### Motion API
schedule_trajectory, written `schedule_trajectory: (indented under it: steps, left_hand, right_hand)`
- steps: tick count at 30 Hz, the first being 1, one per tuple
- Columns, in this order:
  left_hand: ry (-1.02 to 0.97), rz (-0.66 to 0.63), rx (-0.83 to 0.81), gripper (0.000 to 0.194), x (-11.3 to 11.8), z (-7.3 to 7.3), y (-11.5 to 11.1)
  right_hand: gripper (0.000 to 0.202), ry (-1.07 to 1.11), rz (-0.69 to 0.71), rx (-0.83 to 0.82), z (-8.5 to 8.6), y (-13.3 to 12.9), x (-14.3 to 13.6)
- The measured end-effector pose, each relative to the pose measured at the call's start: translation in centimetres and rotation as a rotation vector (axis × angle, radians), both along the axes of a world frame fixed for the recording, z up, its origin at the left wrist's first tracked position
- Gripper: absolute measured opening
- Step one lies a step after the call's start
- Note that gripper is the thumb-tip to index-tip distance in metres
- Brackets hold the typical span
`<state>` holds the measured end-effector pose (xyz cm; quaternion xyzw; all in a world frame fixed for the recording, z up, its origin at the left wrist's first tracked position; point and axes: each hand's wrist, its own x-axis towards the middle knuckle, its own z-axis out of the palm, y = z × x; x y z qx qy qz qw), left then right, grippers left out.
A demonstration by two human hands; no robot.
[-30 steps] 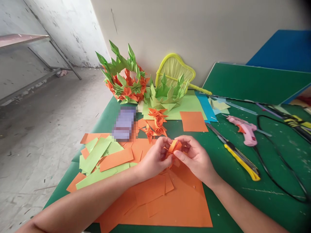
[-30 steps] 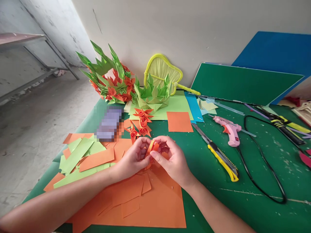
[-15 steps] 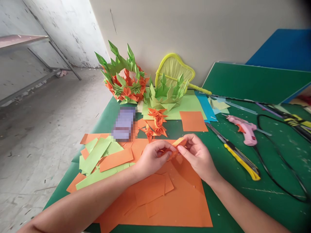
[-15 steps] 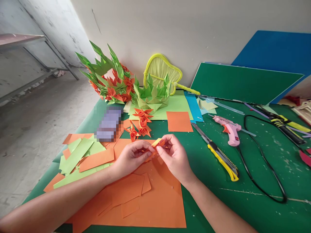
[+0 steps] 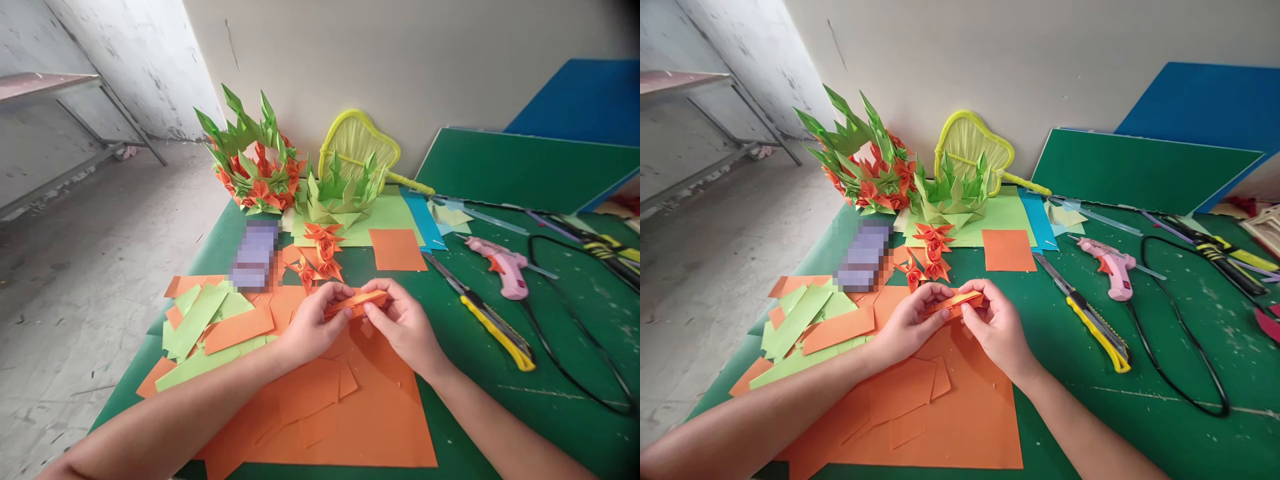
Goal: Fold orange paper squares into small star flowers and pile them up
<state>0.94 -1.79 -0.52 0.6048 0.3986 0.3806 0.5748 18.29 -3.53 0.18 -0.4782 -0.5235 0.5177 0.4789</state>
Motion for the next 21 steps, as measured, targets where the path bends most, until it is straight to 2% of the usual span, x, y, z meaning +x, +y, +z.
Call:
schedule_trajectory:
  steps: [5,10,15,21]
  left_hand:
    - [0.03,-0.104,-0.219,0.032,-0.2,0.9,-0.2]
    - [0.062,-0.027,-0.232,0.038,-0.1,1.0,0.1]
    - [0.082,0.002,-0.262,0.036,0.0,0.3,0.2]
    - [0.1,0.026,-0.273,0.035,0.1,0.7,-0.1]
  right_hand:
    - [0.011,-0.002,-0.004,0.021,0.1,-0.2,-0.2]
    - [0.01,-0.009,0.013,0.025,0.0,-0.5,-0.4]
    - [0.009,-0.034,0.017,0.037,-0.2,-0.5,-0.5]
    - [0.009,-0.062,0.019,0.052,-0.4,-0.6,-0.5]
